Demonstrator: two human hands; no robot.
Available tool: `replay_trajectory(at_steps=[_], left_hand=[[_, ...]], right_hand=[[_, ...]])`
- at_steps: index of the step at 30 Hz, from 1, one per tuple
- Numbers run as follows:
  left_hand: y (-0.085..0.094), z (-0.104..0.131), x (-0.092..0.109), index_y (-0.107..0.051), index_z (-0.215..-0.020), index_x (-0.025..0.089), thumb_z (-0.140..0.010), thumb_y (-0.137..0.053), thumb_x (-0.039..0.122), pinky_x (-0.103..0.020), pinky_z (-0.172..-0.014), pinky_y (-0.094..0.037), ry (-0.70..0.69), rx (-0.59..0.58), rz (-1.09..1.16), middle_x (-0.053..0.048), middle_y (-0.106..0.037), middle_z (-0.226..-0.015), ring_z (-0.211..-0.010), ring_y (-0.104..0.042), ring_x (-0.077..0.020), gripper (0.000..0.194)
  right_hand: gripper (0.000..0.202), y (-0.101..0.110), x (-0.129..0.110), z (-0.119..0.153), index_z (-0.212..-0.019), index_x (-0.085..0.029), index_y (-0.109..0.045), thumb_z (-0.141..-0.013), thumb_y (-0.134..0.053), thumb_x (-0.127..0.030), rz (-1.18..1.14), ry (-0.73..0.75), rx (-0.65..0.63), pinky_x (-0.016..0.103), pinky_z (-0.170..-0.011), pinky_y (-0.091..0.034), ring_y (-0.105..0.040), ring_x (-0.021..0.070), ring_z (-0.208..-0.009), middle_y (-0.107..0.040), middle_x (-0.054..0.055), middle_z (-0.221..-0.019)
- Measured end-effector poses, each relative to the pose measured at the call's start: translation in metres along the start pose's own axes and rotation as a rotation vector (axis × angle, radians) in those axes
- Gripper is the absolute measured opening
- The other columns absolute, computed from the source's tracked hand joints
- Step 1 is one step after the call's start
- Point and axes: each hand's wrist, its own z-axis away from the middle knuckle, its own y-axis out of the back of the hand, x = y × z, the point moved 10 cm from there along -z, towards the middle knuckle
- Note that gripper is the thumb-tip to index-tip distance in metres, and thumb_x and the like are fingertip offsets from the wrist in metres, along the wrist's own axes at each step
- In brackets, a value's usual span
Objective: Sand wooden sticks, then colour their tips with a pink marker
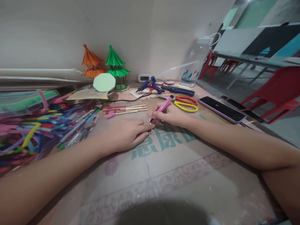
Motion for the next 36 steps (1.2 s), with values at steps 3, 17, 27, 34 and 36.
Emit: replay_trajectory(at_steps=[3, 17, 27, 34, 36], left_hand=[[0.001, 0.000, 0.000, -0.055, -0.145, 0.030, -0.107, -0.034, 0.037, -0.029, -0.067, -0.044, 0.000, 0.011, -0.006, -0.004, -0.069, -0.089, -0.083, -0.068, -0.0211, 0.044], [0.003, 0.003, 0.000, -0.066, -0.134, 0.030, -0.105, -0.040, 0.033, -0.029, -0.077, -0.049, -0.024, 0.089, 0.100, -0.003, -0.076, -0.103, -0.092, -0.070, -0.0194, 0.039], [0.002, 0.003, 0.000, -0.067, -0.132, 0.028, -0.105, -0.040, 0.032, -0.031, -0.078, -0.050, -0.014, 0.077, 0.130, -0.003, -0.077, -0.107, -0.094, -0.071, -0.0203, 0.038], [0.003, 0.003, -0.001, -0.066, -0.132, 0.029, -0.105, -0.041, 0.033, -0.031, -0.081, -0.050, -0.023, 0.088, 0.120, -0.002, -0.076, -0.111, -0.097, -0.071, -0.0203, 0.037], [0.003, 0.003, 0.000, -0.066, -0.132, 0.029, -0.105, -0.041, 0.032, -0.031, -0.081, -0.049, -0.025, 0.090, 0.118, -0.003, -0.076, -0.110, -0.096, -0.071, -0.0200, 0.037]], right_hand=[[0.012, -0.001, -0.001, 0.000, -0.081, -0.018, -0.060, -0.087, -0.061, -0.028, -0.019, 0.000, -0.009, 0.022, -0.052, -0.042, -0.057, 0.0112, -0.053, -0.065, -0.001, -0.061], [0.013, 0.004, 0.005, -0.002, -0.082, -0.019, -0.058, -0.091, -0.059, -0.028, -0.008, -0.029, 0.065, 0.021, -0.047, -0.039, -0.049, 0.0094, -0.047, -0.063, -0.003, -0.060], [0.013, 0.006, 0.009, -0.002, -0.081, -0.019, -0.055, -0.092, -0.058, -0.026, -0.030, -0.059, 0.107, 0.021, -0.042, -0.036, -0.045, 0.0071, -0.041, -0.062, -0.004, -0.059], [0.011, 0.001, 0.006, -0.001, -0.081, -0.018, -0.058, -0.089, -0.061, -0.025, -0.061, -0.047, 0.025, 0.020, -0.044, -0.037, -0.047, 0.0082, -0.045, -0.062, -0.003, -0.056], [0.010, -0.001, 0.004, -0.001, -0.080, -0.018, -0.059, -0.088, -0.062, -0.023, -0.044, -0.030, 0.000, 0.020, -0.045, -0.038, -0.049, 0.0086, -0.048, -0.062, -0.003, -0.057]])
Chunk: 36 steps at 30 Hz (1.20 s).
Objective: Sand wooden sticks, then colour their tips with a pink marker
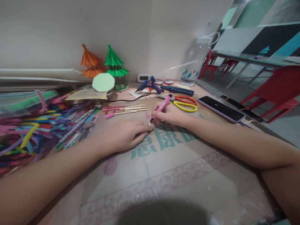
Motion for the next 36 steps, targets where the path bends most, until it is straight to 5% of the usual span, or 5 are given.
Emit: replay_trajectory(at_steps=[11, 36], left_hand=[[-0.0010, -0.0002, -0.0008, -0.067, -0.131, 0.027, -0.104, -0.043, 0.031, -0.030, -0.078, -0.050, 0.009, -0.006, 0.007, -0.003, -0.077, -0.108, -0.094, -0.071, -0.0201, 0.036], [-0.0006, -0.0012, -0.0003, -0.065, -0.135, 0.029, -0.105, -0.040, 0.033, -0.029, -0.075, -0.048, 0.002, -0.021, -0.025, -0.003, -0.076, -0.106, -0.090, -0.071, -0.0193, 0.039]], right_hand=[[0.012, 0.0042, 0.0047, -0.0025, -0.085, -0.019, -0.057, -0.093, -0.059, -0.028, 0.002, -0.009, 0.073, 0.020, -0.044, -0.037, -0.045, 0.0071, -0.044, -0.063, -0.004, -0.061], [0.015, -0.0016, -0.0022, 0.0004, -0.084, -0.017, -0.059, -0.091, -0.060, -0.030, 0.018, 0.039, -0.026, 0.020, -0.047, -0.038, -0.050, 0.0091, -0.049, -0.064, -0.002, -0.060]])
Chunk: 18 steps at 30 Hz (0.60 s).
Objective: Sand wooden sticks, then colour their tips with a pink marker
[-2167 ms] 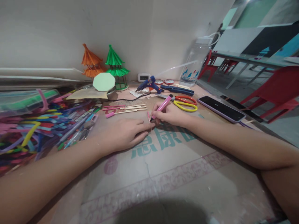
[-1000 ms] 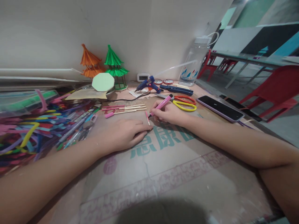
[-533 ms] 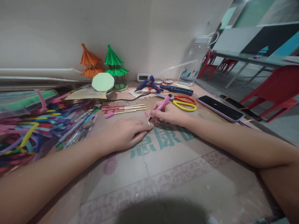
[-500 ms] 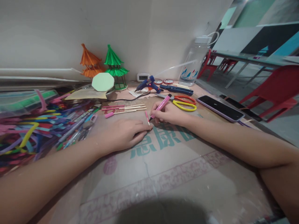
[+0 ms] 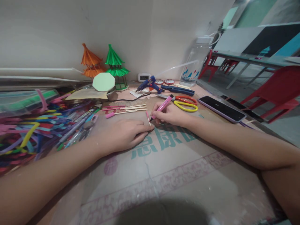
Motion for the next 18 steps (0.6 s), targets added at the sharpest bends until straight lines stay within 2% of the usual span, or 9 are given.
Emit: replay_trajectory(at_steps=[8, 18], left_hand=[[-0.0010, 0.0005, -0.0001, -0.063, -0.136, 0.031, -0.106, -0.038, 0.034, -0.029, -0.075, -0.047, 0.002, -0.010, -0.007, -0.002, -0.076, -0.106, -0.092, -0.070, -0.0191, 0.040], [-0.0015, 0.0014, -0.0008, -0.063, -0.137, 0.032, -0.106, -0.038, 0.034, -0.029, -0.074, -0.047, 0.000, -0.009, -0.013, -0.002, -0.075, -0.106, -0.090, -0.070, -0.0194, 0.040]], right_hand=[[0.015, 0.0052, 0.0039, -0.0012, -0.085, -0.018, -0.058, -0.092, -0.060, -0.031, 0.016, -0.035, 0.082, 0.021, -0.046, -0.038, -0.048, 0.0084, -0.047, -0.064, -0.002, -0.062], [0.013, 0.0078, 0.0055, -0.0015, -0.084, -0.019, -0.056, -0.094, -0.058, -0.028, 0.010, -0.067, 0.118, 0.020, -0.041, -0.035, -0.044, 0.0065, -0.041, -0.064, -0.003, -0.062]])
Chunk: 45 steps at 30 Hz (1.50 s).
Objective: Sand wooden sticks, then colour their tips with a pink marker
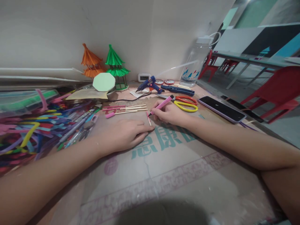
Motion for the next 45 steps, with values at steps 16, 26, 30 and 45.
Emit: replay_trajectory(at_steps=[16, 26, 30, 45], left_hand=[[-0.0010, -0.0004, -0.0012, -0.064, -0.137, 0.032, -0.106, -0.038, 0.035, -0.030, -0.079, -0.049, 0.014, -0.021, 0.023, -0.003, -0.075, -0.112, -0.093, -0.071, -0.0195, 0.040], [0.0000, -0.0005, 0.0019, -0.062, -0.138, 0.032, -0.106, -0.038, 0.033, -0.029, -0.074, -0.048, -0.021, 0.001, -0.003, -0.003, -0.075, -0.107, -0.090, -0.070, -0.0188, 0.039], [-0.0010, -0.0004, 0.0019, -0.061, -0.140, 0.033, -0.107, -0.037, 0.035, -0.029, -0.074, -0.048, -0.015, -0.010, -0.019, -0.003, -0.074, -0.106, -0.090, -0.070, -0.0190, 0.041], [0.0006, -0.0022, 0.0026, -0.062, -0.139, 0.031, -0.106, -0.037, 0.034, -0.029, -0.075, -0.048, -0.002, -0.016, 0.007, -0.004, -0.074, -0.100, -0.087, -0.069, -0.0194, 0.041]], right_hand=[[0.013, -0.0003, 0.0014, -0.0001, -0.085, -0.019, -0.056, -0.094, -0.058, -0.028, -0.008, -0.002, -0.005, 0.019, -0.042, -0.035, -0.044, 0.0065, -0.041, -0.063, -0.004, -0.061], [0.013, -0.0025, -0.0013, 0.0009, -0.084, -0.018, -0.058, -0.092, -0.060, -0.029, -0.035, 0.025, -0.034, 0.019, -0.043, -0.037, -0.047, 0.0076, -0.044, -0.063, -0.003, -0.060], [0.015, 0.0002, 0.0004, -0.0002, -0.083, -0.019, -0.056, -0.094, -0.058, -0.029, -0.020, 0.017, 0.002, 0.020, -0.041, -0.035, -0.045, 0.0071, -0.042, -0.063, -0.003, -0.060], [0.014, -0.0040, -0.0009, 0.0011, -0.082, -0.018, -0.058, -0.091, -0.061, -0.029, -0.029, 0.010, -0.056, 0.019, -0.043, -0.037, -0.047, 0.0075, -0.044, -0.062, -0.003, -0.057]])
